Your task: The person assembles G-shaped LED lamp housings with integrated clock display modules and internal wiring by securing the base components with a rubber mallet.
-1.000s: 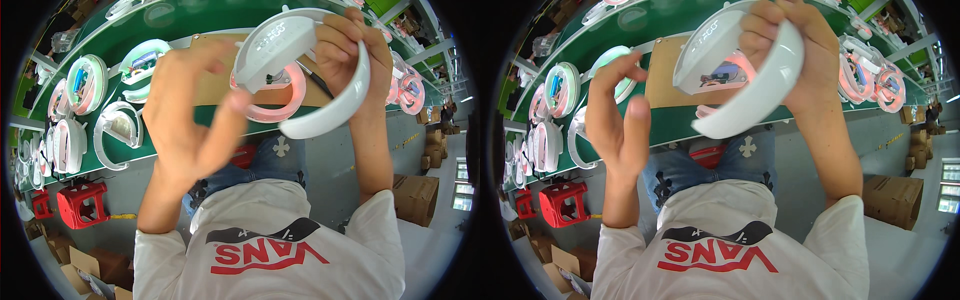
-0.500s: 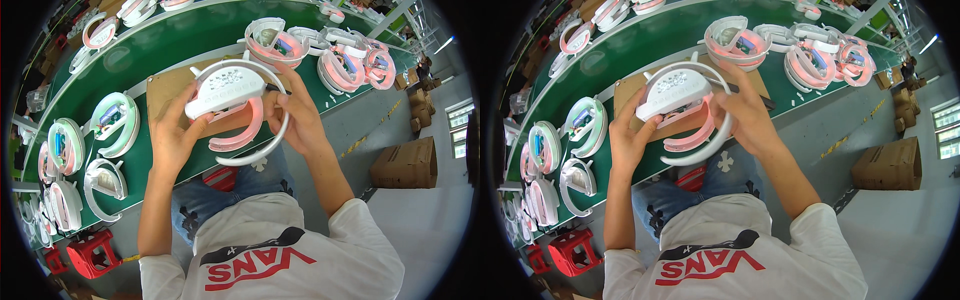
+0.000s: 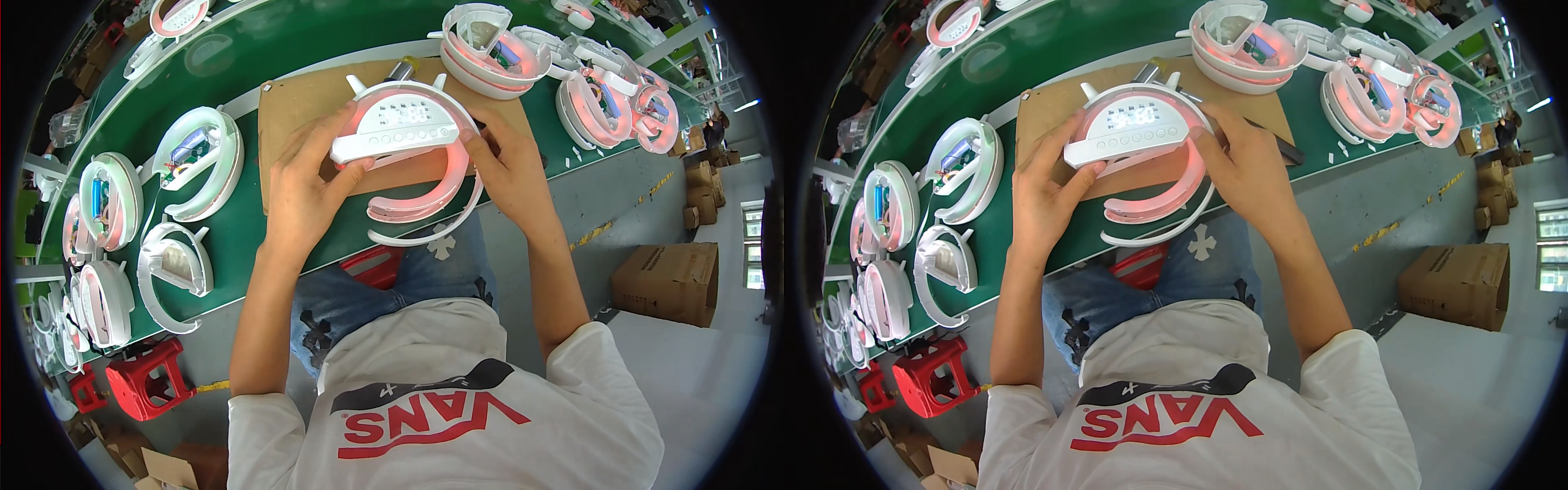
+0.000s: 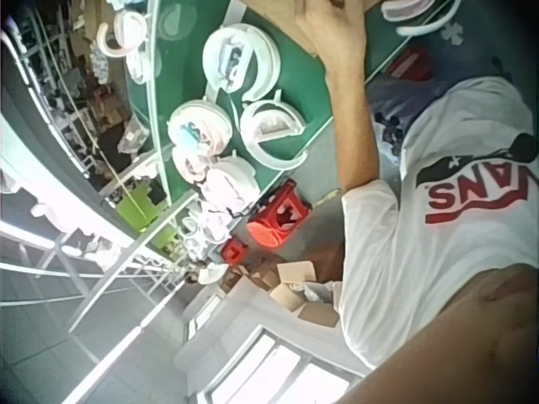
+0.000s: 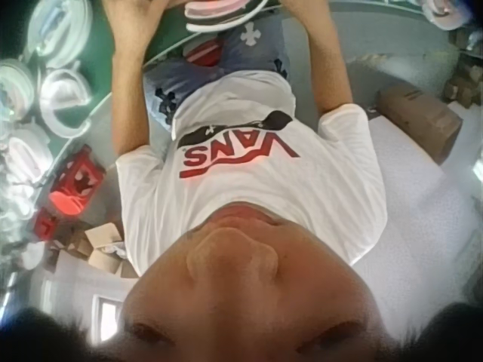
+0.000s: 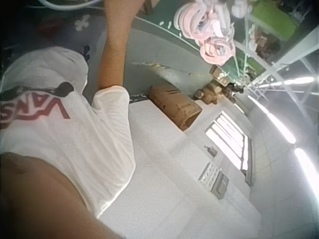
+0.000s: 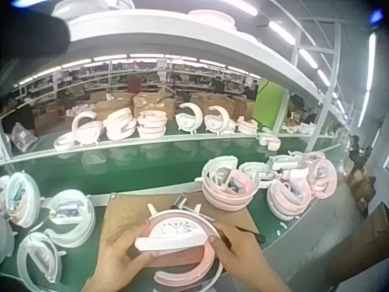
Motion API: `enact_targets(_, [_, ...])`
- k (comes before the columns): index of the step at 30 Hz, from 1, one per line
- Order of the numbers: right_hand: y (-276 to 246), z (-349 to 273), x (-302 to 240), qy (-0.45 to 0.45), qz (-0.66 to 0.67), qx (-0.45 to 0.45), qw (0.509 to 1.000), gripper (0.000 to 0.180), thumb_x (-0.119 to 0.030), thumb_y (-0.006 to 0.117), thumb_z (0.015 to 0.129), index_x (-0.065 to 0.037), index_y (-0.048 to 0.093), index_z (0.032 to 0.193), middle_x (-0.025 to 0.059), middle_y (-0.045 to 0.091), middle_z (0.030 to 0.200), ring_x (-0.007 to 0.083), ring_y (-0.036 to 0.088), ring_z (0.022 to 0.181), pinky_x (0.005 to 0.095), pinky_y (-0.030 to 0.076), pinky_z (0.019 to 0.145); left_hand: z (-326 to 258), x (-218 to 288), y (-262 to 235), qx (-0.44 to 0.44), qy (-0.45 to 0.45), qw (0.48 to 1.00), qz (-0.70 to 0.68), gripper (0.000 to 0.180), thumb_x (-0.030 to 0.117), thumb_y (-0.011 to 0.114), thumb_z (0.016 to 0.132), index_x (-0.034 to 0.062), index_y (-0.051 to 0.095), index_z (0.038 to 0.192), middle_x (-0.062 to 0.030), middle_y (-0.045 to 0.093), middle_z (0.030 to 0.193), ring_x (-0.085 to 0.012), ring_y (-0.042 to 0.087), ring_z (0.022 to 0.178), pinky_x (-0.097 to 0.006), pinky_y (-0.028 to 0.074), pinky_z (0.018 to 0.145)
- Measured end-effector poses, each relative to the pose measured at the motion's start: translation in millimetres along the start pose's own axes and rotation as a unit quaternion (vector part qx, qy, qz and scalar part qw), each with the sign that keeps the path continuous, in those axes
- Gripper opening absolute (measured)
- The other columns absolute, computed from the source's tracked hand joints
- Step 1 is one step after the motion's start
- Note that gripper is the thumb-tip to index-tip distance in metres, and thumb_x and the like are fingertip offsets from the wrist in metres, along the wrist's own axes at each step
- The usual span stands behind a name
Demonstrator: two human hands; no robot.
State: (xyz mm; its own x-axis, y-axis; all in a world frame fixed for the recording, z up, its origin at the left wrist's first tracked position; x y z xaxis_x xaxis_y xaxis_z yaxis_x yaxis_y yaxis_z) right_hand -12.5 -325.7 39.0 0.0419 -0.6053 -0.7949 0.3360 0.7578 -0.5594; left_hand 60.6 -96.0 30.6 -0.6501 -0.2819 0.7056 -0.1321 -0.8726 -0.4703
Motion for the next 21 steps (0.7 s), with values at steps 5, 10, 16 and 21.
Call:
enact_targets(5, [0,11,-10,-0.018,-0.066,-0.008,0.998,0.031,-0.018,0.057,0.100,0.001,0.065,0.123,0.0176,0.063,0.070,0.0251,0.058,0.058,0.0370,0.046,0.060,-5,-3,1,0.017,-0.027,0.999,-0.008,0.057,0.006,0.084,0.077,0.0050,0.065,0.131,-0.0172,0.071,0.116,-0.0270,0.072,0.094,-0.036,0.059,0.077])
enact_targets(10, [3,17,-15,-0.114,-0.111,0.013,0.987,0.024,-0.014,0.054,0.099,0.002,0.065,0.114,0.0230,0.065,0.074,0.0382,0.062,0.064,0.0448,0.048,0.063,-7,-2,0,0.017,-0.042,0.999,0.018,0.057,0.007,0.086,0.076,0.0048,0.065,0.129,-0.0154,0.074,0.109,-0.0251,0.073,0.087,-0.034,0.060,0.075])
enact_targets(16, [5,24,-17,-0.120,-0.165,0.019,0.979,0.018,-0.012,0.054,0.098,0.002,0.064,0.105,0.0240,0.064,0.071,0.0420,0.063,0.066,0.0486,0.047,0.062,-3,-7,5,-0.005,-0.104,0.994,-0.040,0.055,0.002,0.083,0.080,0.0025,0.063,0.131,-0.0135,0.073,0.116,-0.0210,0.071,0.102,-0.034,0.060,0.086])
enact_targets(21, [10,24,-14,-0.142,-0.202,0.020,0.969,0.016,-0.011,0.054,0.098,0.002,0.063,0.101,0.0237,0.064,0.072,0.0423,0.062,0.065,0.0496,0.047,0.063,-3,-13,5,-0.012,-0.107,0.993,-0.040,0.054,0.003,0.082,0.081,0.0023,0.063,0.131,-0.0140,0.073,0.116,-0.0209,0.071,0.103,-0.034,0.060,0.087])
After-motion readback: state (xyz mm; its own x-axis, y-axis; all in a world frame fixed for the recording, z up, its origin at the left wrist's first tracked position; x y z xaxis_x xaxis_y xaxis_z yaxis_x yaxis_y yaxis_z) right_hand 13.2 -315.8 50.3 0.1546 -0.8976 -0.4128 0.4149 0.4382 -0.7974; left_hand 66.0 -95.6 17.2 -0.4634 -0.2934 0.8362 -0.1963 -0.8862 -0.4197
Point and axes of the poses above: each hand's wrist, its own z-axis towards the middle knuckle, its own y-axis out of the palm, x = y × z, the point moved 7 cm from there along z, towards the middle knuckle
